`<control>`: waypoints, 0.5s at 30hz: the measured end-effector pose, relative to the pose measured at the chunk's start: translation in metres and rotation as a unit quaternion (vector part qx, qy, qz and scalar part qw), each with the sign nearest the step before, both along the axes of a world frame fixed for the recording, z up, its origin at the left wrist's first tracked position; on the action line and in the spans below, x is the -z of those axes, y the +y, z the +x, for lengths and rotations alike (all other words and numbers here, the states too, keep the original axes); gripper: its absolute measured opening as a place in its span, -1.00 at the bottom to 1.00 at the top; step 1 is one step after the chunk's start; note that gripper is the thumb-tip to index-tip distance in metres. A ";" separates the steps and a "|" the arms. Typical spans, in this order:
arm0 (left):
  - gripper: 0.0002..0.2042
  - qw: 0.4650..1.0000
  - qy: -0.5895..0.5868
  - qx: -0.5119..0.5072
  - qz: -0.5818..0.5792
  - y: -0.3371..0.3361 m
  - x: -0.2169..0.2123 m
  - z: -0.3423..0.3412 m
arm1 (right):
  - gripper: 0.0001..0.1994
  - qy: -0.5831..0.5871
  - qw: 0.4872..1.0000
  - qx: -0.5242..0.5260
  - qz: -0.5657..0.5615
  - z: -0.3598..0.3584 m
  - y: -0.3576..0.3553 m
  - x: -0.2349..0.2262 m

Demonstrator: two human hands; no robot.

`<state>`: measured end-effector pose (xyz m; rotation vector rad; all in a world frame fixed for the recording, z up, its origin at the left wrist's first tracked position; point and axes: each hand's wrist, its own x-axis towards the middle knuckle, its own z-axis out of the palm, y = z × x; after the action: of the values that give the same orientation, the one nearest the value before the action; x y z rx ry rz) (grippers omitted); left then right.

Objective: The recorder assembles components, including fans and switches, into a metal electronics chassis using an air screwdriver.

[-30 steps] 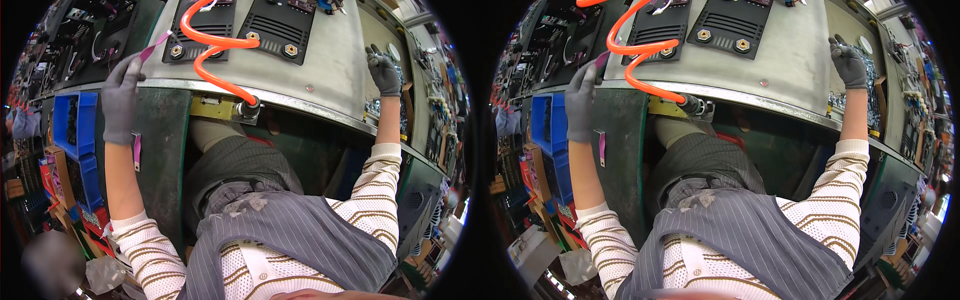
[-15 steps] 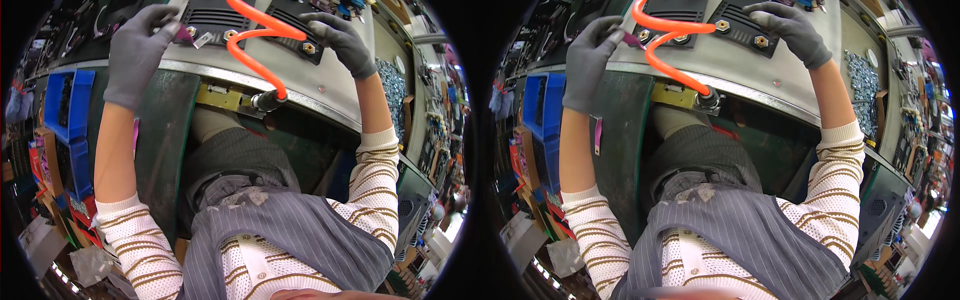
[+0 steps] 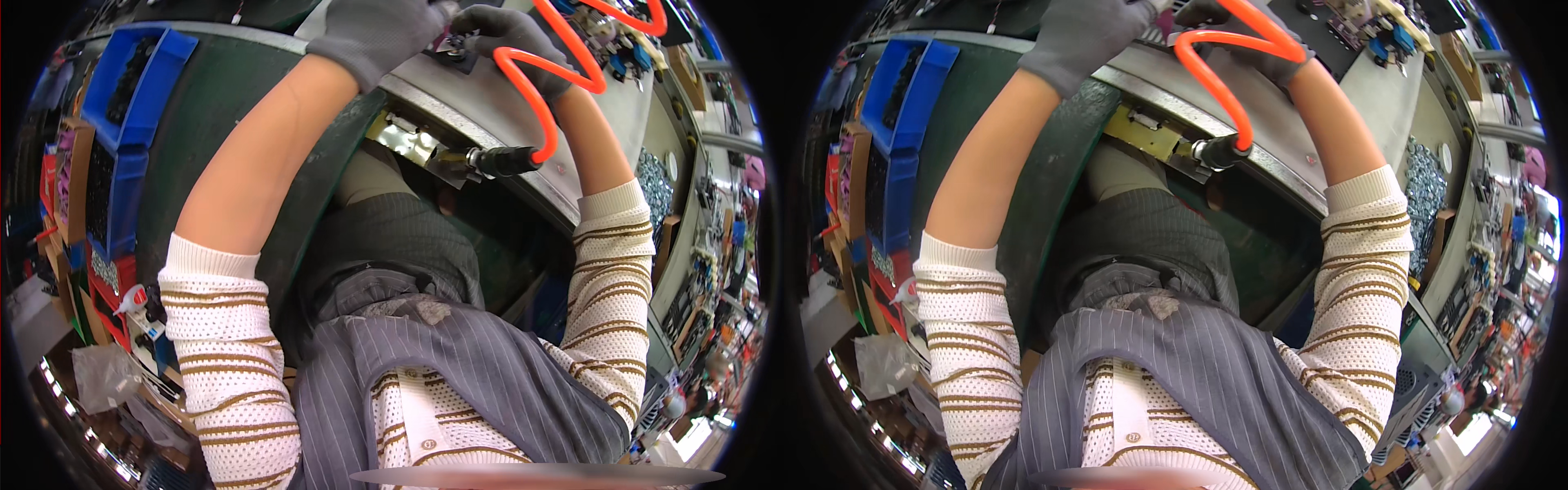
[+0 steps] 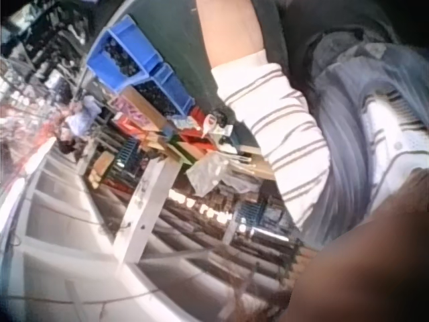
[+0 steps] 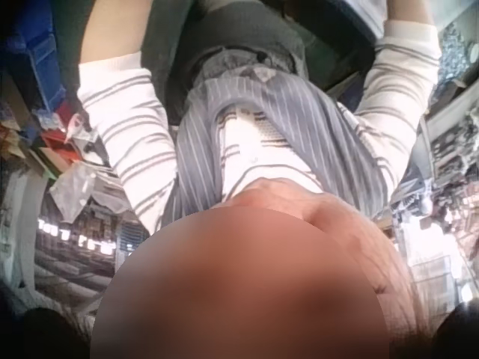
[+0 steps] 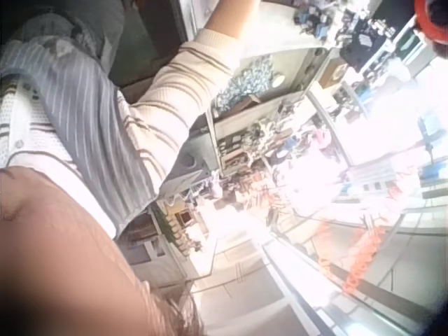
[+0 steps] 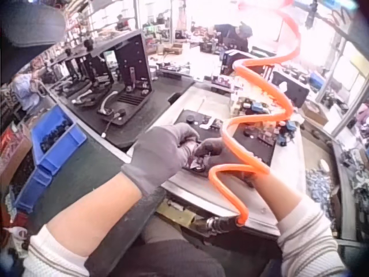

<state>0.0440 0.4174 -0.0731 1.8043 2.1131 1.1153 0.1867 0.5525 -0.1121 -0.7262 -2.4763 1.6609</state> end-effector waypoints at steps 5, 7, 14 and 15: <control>-0.84 0.999 -0.040 0.005 -0.027 0.005 0.002 0.000 | -0.67 -0.069 0.991 -0.007 0.111 -0.007 0.022 0.020; -0.84 1.000 -0.019 -0.005 -0.006 0.006 0.005 -0.001 | -0.72 -0.036 0.984 -0.051 0.167 -0.006 0.038 0.029; -0.82 0.999 -0.025 -0.015 -0.022 0.007 0.001 0.002 | -0.75 -0.127 0.957 -0.018 0.259 -0.010 0.013 0.010; -0.83 1.000 -0.010 -0.017 -0.008 0.008 0.001 0.005 | -0.74 -0.005 0.928 -0.104 0.358 -0.008 0.013 0.010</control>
<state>0.0490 0.4252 -0.0738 1.7501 2.1421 1.1168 0.1783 0.5658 -0.1222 -0.3789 -2.9287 0.6531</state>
